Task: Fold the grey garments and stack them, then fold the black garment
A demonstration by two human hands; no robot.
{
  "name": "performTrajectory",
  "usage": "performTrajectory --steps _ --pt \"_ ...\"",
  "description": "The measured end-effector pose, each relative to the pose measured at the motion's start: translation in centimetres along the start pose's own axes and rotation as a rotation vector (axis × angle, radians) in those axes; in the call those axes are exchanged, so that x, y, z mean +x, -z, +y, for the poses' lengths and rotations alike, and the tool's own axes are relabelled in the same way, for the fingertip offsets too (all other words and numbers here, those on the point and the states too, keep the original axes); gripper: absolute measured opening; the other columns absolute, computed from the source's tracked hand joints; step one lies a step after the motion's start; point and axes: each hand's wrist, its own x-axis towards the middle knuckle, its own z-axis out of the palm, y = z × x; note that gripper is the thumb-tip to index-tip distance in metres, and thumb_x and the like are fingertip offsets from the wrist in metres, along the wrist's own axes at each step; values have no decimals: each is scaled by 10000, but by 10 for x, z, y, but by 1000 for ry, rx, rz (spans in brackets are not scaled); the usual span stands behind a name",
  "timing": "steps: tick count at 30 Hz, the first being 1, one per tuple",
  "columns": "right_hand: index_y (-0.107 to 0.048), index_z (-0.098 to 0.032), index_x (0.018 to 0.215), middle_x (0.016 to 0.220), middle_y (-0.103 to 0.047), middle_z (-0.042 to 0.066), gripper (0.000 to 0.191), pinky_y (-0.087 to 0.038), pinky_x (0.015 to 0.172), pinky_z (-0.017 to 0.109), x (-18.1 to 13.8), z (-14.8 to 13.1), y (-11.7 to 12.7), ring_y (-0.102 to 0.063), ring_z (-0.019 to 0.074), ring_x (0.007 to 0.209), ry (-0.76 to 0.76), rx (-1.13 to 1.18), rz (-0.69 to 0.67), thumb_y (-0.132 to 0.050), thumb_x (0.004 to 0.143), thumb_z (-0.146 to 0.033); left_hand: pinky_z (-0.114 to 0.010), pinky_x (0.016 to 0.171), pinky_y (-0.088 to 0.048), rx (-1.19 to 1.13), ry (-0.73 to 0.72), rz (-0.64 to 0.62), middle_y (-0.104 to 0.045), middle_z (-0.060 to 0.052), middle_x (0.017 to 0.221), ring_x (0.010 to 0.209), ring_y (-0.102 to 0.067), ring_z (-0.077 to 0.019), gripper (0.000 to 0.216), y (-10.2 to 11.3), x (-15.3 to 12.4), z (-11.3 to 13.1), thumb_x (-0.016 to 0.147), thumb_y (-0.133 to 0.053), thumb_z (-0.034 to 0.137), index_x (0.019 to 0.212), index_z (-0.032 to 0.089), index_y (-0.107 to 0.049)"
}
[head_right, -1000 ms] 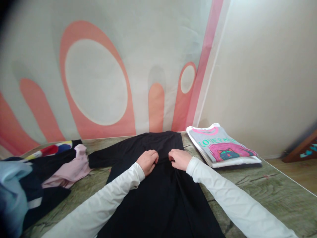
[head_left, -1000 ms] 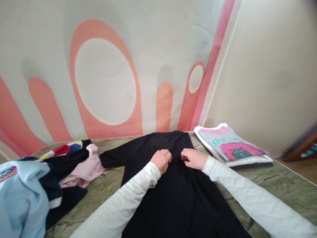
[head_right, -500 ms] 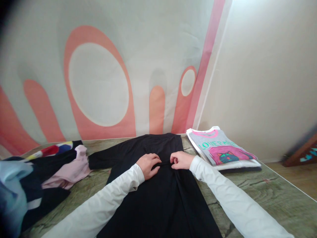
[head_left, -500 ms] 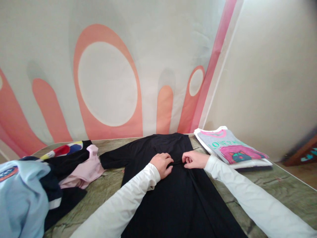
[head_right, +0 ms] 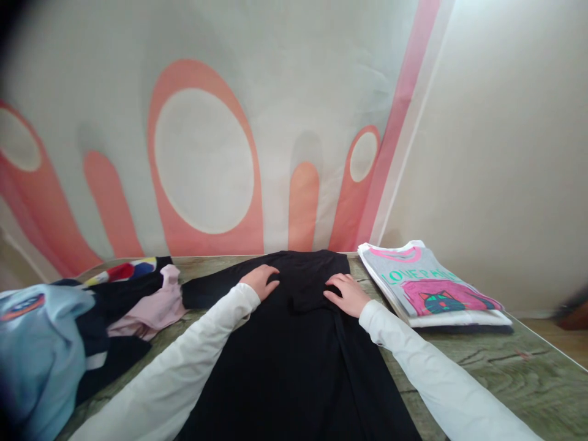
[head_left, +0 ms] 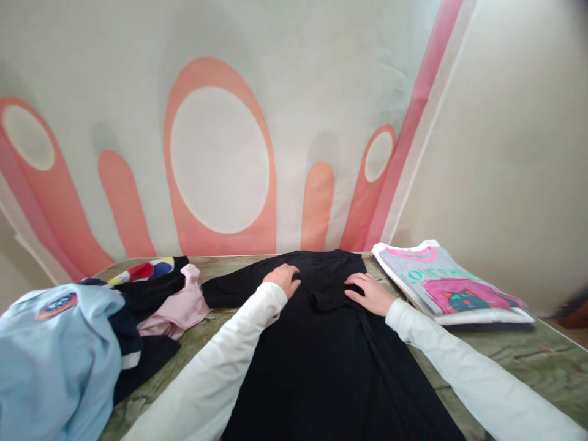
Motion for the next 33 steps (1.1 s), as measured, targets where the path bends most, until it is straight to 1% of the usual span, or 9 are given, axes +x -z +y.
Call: performTrajectory --steps 2,4,7,9,11,17,25,30,33 --pt "-536 -225 1140 1209 -504 73 431 -300 958 386 -1 2 -7 -408 230 1127 -33 -70 -28 -369 834 -478 -372 853 -394 73 245 -78 -513 -99 1161 1030 -503 -265 451 10 3 -36 731 -559 386 1149 228 -493" --pt "-447 -254 1242 1324 -404 46 502 -248 994 413 -3 2 -13 -307 242 1220 -70 -119 -86 -294 845 -523 -474 834 -377 119 373 -88 -503 -187 1156 1057 -468 -356 525 16 1 -75 688 -599 386 1141 141 -495" --pt "-323 -273 1324 1403 -279 15 574 -184 1027 432 -3 2 -17 -189 242 1286 -97 -158 -169 -223 842 -568 -485 828 -371 181 634 -82 -479 -208 1186 1090 -434 -383 608 16 -8 -128 652 -594 513 1110 123 -506" --pt "-280 -276 1343 1421 -231 2 604 -161 1037 438 -3 2 -17 -151 240 1300 -103 -170 -205 -197 834 -591 -450 822 -386 172 694 -78 -473 -212 1197 1080 -448 -377 664 12 -12 -153 611 -601 571 1082 109 -524" --pt "-253 -276 1353 1429 -206 -2 628 -153 1040 445 -2 2 -17 -133 242 1305 -110 -179 -229 -181 826 -609 -395 805 -406 133 665 -67 -503 -200 1173 1051 -483 -348 665 9 -13 -167 594 -617 569 1064 105 -538" --pt "-227 -277 1361 1433 -188 8 661 -163 1037 467 1 7 -20 -131 254 1306 -98 -198 -250 -174 808 -636 -242 683 -429 20 541 -113 -659 -46 828 818 -605 -214 289 12 -7 -167 678 -599 422 820 174 -641" --pt "-214 -296 1361 1433 -181 -18 636 -169 1043 468 2 17 -27 -125 240 1309 -85 -186 -252 -187 814 -620 -264 711 -420 -7 572 -62 -643 -84 938 856 -594 -230 361 28 -20 -178 648 -635 369 937 155 -596" --pt "-202 -299 1363 1432 -187 -26 615 -176 1046 452 8 20 -31 -130 228 1309 -92 -208 -233 -183 826 -596 -319 733 -432 -125 623 -85 -672 -88 820 849 -599 -294 400 31 -25 -179 455 -756 405 742 154 -636" --pt "-187 -295 1368 1435 -172 -31 614 -175 1045 451 16 21 -33 -121 230 1310 -99 -219 -242 -170 829 -590 -379 788 -412 -216 655 1 -675 -91 805 920 -574 -335 339 31 -22 -177 500 -738 410 704 157 -641"
